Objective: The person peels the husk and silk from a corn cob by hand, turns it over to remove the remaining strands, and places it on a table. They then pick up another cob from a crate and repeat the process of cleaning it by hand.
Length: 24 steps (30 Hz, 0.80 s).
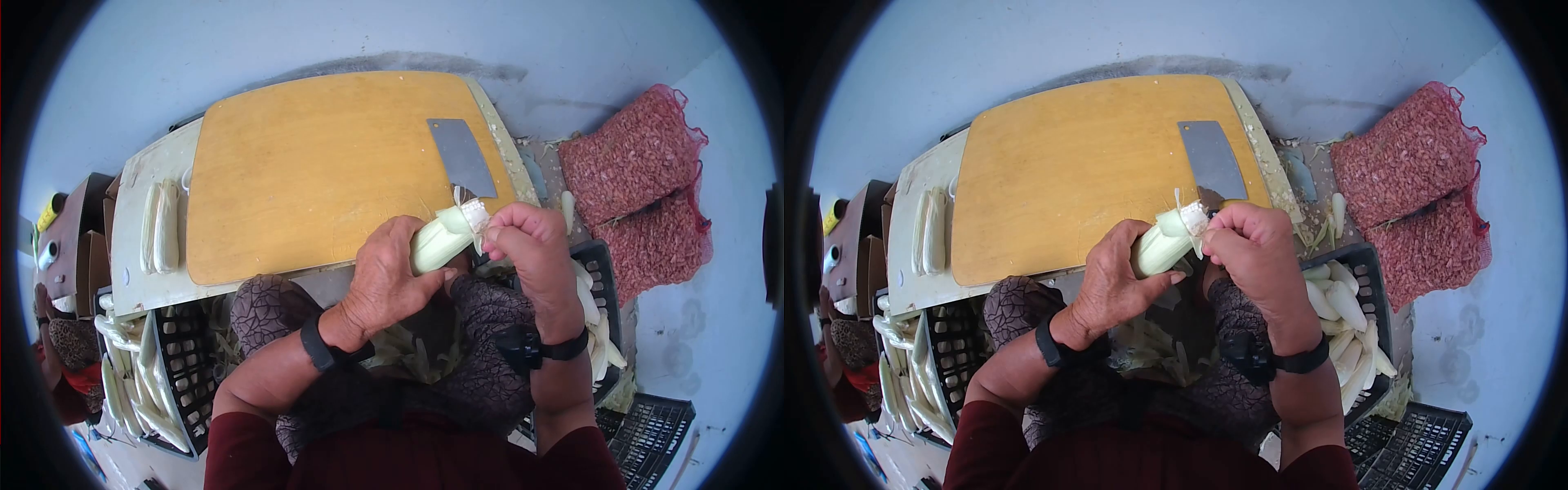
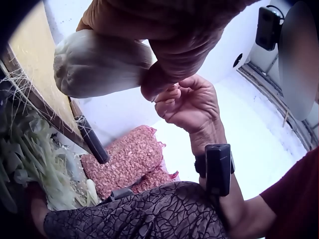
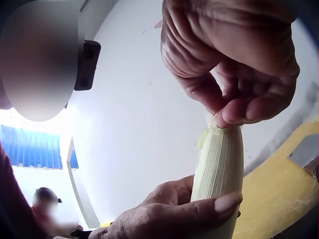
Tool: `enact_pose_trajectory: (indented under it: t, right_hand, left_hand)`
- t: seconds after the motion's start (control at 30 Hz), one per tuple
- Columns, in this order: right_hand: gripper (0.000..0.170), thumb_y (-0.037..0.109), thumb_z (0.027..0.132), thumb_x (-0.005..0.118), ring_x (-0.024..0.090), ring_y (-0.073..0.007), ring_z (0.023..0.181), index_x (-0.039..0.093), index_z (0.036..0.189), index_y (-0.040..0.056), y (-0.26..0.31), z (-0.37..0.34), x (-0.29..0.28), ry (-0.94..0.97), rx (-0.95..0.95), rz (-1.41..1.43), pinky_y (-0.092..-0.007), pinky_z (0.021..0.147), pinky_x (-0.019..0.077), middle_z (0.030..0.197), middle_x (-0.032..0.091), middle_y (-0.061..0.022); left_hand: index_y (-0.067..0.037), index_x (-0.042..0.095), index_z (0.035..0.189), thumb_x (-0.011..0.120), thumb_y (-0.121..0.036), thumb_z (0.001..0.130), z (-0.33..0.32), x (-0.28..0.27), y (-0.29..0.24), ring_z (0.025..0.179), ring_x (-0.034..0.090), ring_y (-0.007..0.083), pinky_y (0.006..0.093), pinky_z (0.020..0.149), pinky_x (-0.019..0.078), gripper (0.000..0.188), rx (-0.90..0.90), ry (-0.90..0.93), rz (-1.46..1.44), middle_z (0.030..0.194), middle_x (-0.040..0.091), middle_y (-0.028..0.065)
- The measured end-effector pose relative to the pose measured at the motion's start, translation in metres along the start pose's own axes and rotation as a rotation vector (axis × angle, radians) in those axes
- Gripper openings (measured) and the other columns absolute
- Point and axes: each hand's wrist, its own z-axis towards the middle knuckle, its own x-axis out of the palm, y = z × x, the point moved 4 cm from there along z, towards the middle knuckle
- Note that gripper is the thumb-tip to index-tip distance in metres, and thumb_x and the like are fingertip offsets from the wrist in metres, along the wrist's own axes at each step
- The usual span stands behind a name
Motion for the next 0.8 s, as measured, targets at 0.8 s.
enact_pose_trajectory:
  t: [0.8]
  right_hand:
    - [0.017,0.006,0.082,0.062,0.048,-0.0034,0.053,0.061,0.066,-0.0008,0.0068,-0.0051,0.0017,-0.011,-0.078,-0.076,-0.0202,0.049,0.0376,0.058,0.057,0.0000]
  left_hand:
    - [0.001,0.053,0.108,0.082,-0.017,0.062,-0.0005,0.0013,-0.0020,0.084,0.063,0.0313,0.0367,0.074,0.0508,0.057,0.094,0.016,0.019,0.091,0.062,0.0173]
